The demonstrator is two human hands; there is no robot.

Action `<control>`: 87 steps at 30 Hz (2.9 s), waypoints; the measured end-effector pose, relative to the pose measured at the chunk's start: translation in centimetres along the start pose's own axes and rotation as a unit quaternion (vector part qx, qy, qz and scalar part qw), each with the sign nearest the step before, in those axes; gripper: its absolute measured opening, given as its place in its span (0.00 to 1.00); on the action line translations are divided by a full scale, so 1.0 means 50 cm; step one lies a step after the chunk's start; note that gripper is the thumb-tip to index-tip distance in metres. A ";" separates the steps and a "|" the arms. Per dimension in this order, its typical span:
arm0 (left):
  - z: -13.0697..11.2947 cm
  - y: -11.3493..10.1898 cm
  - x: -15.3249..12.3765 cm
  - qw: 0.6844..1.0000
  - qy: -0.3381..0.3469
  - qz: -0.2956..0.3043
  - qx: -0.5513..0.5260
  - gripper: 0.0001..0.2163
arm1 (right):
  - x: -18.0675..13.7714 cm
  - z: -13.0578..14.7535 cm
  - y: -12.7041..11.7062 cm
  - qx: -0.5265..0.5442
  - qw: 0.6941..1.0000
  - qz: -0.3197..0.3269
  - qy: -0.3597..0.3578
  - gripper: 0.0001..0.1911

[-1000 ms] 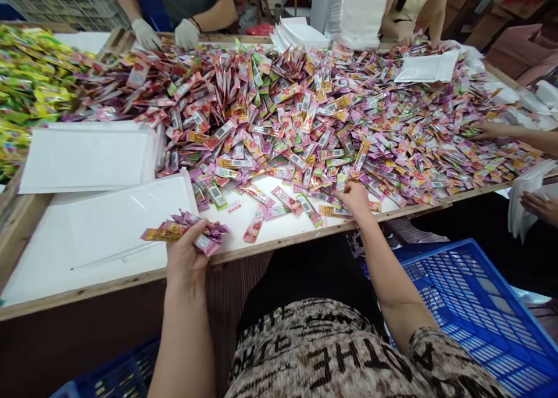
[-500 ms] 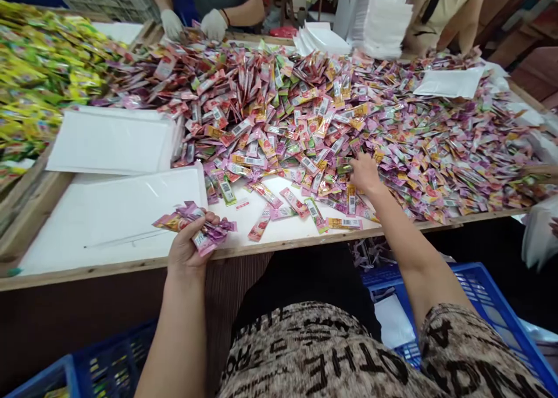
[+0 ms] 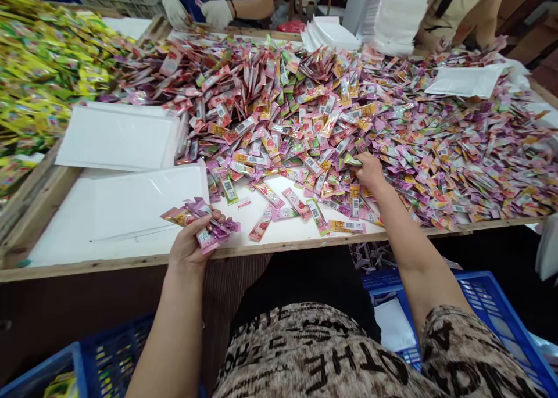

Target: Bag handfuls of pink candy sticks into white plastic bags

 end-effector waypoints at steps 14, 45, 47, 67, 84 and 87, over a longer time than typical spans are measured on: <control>-0.001 -0.002 -0.001 0.999 -0.003 -0.023 0.026 0.13 | -0.064 0.112 -0.078 0.394 0.907 -0.109 0.099 0.20; 0.008 -0.006 -0.007 1.000 0.000 -0.011 0.005 0.10 | -0.129 0.186 -0.025 0.061 0.977 0.109 0.172 0.07; 0.007 -0.006 -0.007 1.000 0.008 -0.002 0.007 0.10 | -0.147 0.198 -0.043 0.078 0.977 0.072 0.184 0.04; 0.095 0.098 -0.021 0.971 0.036 0.142 0.191 0.17 | -0.136 0.435 0.033 0.429 0.900 -0.054 0.056 0.23; 0.193 0.151 -0.019 0.953 0.036 0.154 0.259 0.27 | -0.111 0.529 0.117 0.487 0.865 -0.116 0.002 0.37; 0.204 0.146 -0.028 0.957 0.062 0.114 0.259 0.26 | -0.100 0.528 0.102 0.378 0.923 -0.073 -0.007 0.39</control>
Point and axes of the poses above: each hand's wrist, its own x-axis towards the middle knuckle, its own y-axis out of the palm, z = x × y, the point moved 2 cm from there along x, towards the middle knuckle, and after that the axes turned 15 degrees about -y, right-handed, at the moved point
